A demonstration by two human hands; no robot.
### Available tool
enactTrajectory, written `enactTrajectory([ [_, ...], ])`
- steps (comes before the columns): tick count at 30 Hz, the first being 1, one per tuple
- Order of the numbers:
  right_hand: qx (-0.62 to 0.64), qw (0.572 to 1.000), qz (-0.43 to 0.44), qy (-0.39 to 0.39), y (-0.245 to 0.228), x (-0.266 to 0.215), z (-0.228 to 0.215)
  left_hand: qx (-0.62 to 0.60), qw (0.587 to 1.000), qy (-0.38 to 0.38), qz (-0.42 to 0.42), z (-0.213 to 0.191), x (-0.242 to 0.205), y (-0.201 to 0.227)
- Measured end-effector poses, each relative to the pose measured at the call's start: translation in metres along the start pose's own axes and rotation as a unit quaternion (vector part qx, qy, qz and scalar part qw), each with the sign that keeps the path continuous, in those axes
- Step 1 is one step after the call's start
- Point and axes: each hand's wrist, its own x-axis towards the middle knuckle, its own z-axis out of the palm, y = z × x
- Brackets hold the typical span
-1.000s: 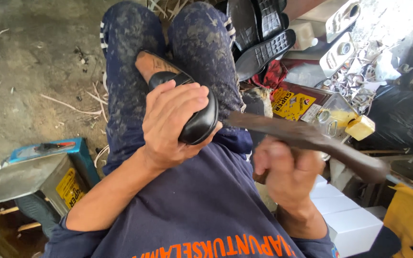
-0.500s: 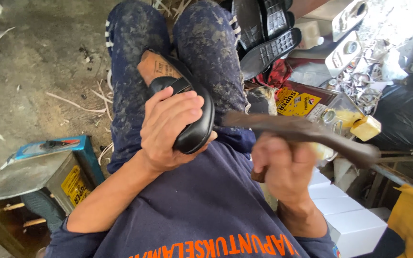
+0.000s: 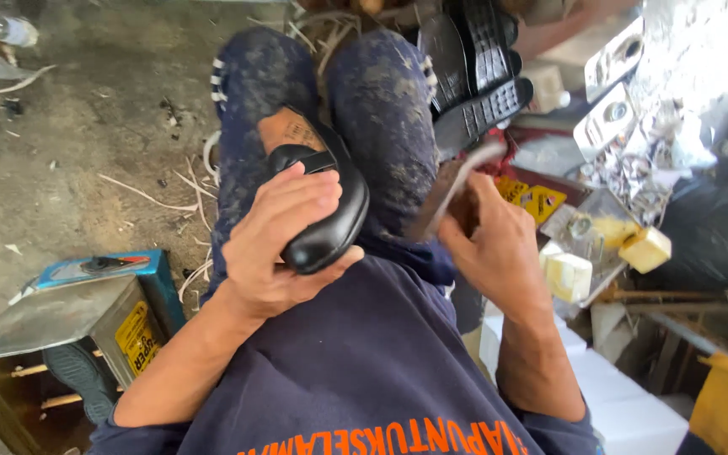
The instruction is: The person sits on the floor and uses a hammer to repeatedly strike the sole of a black sandal held on their lap. They adjust the sandal's position several times to work on different areas of the sole.
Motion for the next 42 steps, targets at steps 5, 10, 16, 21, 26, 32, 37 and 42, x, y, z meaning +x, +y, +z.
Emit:
enactTrajectory([
  [5,0.017,0.990,-0.093,0.109,-0.020,0.002,0.008,-0.075,0.994,-0.034,-0.070,-0.033,0.017,0.004],
  [10,0.181,0.935,-0.266,0.151,-0.050,-0.013,0.022,-0.100,0.990,-0.040,-0.088,-0.041,-0.002,-0.005],
  [16,0.247,0.911,-0.309,0.118,-0.030,-0.019,0.043,-0.111,0.990,-0.045,-0.079,-0.043,-0.012,-0.009],
  [21,0.182,0.930,-0.277,0.160,-0.052,-0.016,0.044,-0.123,0.988,-0.033,-0.082,-0.043,-0.014,-0.012],
  [26,0.102,0.953,-0.249,0.138,-0.044,-0.010,0.046,-0.127,0.989,-0.031,-0.070,-0.045,-0.013,-0.016],
  [32,0.078,0.949,-0.257,0.165,-0.051,-0.013,0.049,-0.137,0.987,-0.035,-0.076,-0.045,-0.009,-0.015],
  [37,0.259,0.933,-0.181,0.172,-0.085,-0.008,0.039,-0.126,0.989,-0.024,-0.075,-0.043,-0.008,-0.013],
  [42,0.315,0.939,-0.091,0.103,-0.049,0.003,0.042,-0.095,0.994,-0.011,-0.057,-0.036,0.022,0.003],
])
